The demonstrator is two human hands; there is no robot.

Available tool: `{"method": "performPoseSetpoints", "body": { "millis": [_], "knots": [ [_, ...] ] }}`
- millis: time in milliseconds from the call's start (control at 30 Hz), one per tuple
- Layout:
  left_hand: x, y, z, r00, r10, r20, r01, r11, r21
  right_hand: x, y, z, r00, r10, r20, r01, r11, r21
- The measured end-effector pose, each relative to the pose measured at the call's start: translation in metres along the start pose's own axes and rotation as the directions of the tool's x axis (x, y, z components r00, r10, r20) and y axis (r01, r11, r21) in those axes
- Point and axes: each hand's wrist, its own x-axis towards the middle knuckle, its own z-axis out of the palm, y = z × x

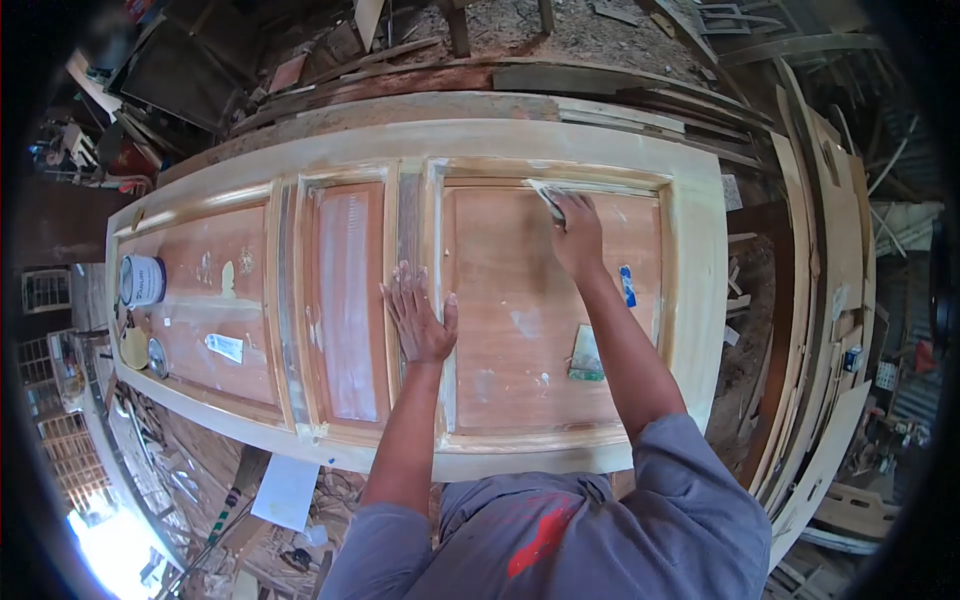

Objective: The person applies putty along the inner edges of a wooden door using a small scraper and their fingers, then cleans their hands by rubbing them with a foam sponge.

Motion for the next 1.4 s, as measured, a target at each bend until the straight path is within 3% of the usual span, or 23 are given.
{"method": "performPoseSetpoints", "body": {
  "millis": [200,333,400,500,600,700,800,900,1000,1100,1200,1300,1400],
  "knots": [
    [0.002,-0.002,0.001,1.000,0.004,-0.014,-0.005,1.000,-0.031,0.001,-0.013,0.027,0.987,-0.113,0.118,0.138,0.961,-0.238],
    [0.002,-0.003,0.000,1.000,0.000,-0.004,0.000,0.999,-0.038,0.003,-0.025,0.036,0.970,-0.076,0.230,0.152,0.931,-0.333],
    [0.003,-0.004,0.000,1.000,0.006,-0.001,-0.006,0.999,-0.044,0.029,-0.040,0.018,0.927,-0.002,0.374,0.159,0.908,-0.388],
    [0.002,-0.004,-0.001,1.000,-0.007,0.009,0.007,0.998,-0.064,0.077,-0.045,0.004,0.743,0.120,0.658,0.244,0.867,-0.434],
    [0.001,-0.006,0.001,1.000,0.001,-0.017,-0.002,0.998,-0.063,0.100,-0.031,0.004,0.719,0.164,0.675,0.208,0.876,-0.434],
    [0.001,-0.007,-0.001,1.000,0.007,-0.014,-0.008,0.998,-0.064,0.123,-0.034,-0.026,0.624,0.199,0.756,0.168,0.910,-0.379],
    [0.001,-0.008,-0.001,0.999,0.003,-0.032,-0.005,0.996,-0.088,0.106,-0.011,-0.023,0.791,0.112,0.601,0.123,0.934,-0.335],
    [0.001,-0.008,-0.001,1.000,0.006,-0.014,-0.007,0.997,-0.076,0.083,-0.004,-0.007,0.871,0.013,0.492,0.122,0.963,-0.241],
    [0.001,-0.008,-0.001,1.000,0.008,-0.022,-0.010,0.997,-0.074,0.067,-0.010,0.012,0.913,-0.067,0.402,0.183,0.949,-0.257],
    [0.001,-0.009,0.000,1.000,0.012,-0.027,-0.014,0.998,-0.069,0.058,-0.018,0.020,0.899,-0.105,0.426,0.236,0.934,-0.267],
    [0.001,-0.007,-0.002,1.000,0.001,-0.016,-0.003,0.997,-0.072,0.066,-0.029,0.013,0.787,0.005,0.617,0.216,0.934,-0.283],
    [0.001,-0.007,0.000,1.000,-0.001,-0.016,0.000,0.997,-0.073,0.092,-0.031,-0.002,0.722,0.129,0.680,0.073,0.963,-0.260],
    [0.000,-0.009,0.002,1.000,-0.004,-0.029,0.001,0.997,-0.082,0.101,-0.032,-0.023,0.760,0.183,0.624,-0.048,0.973,-0.226]
  ]
}}
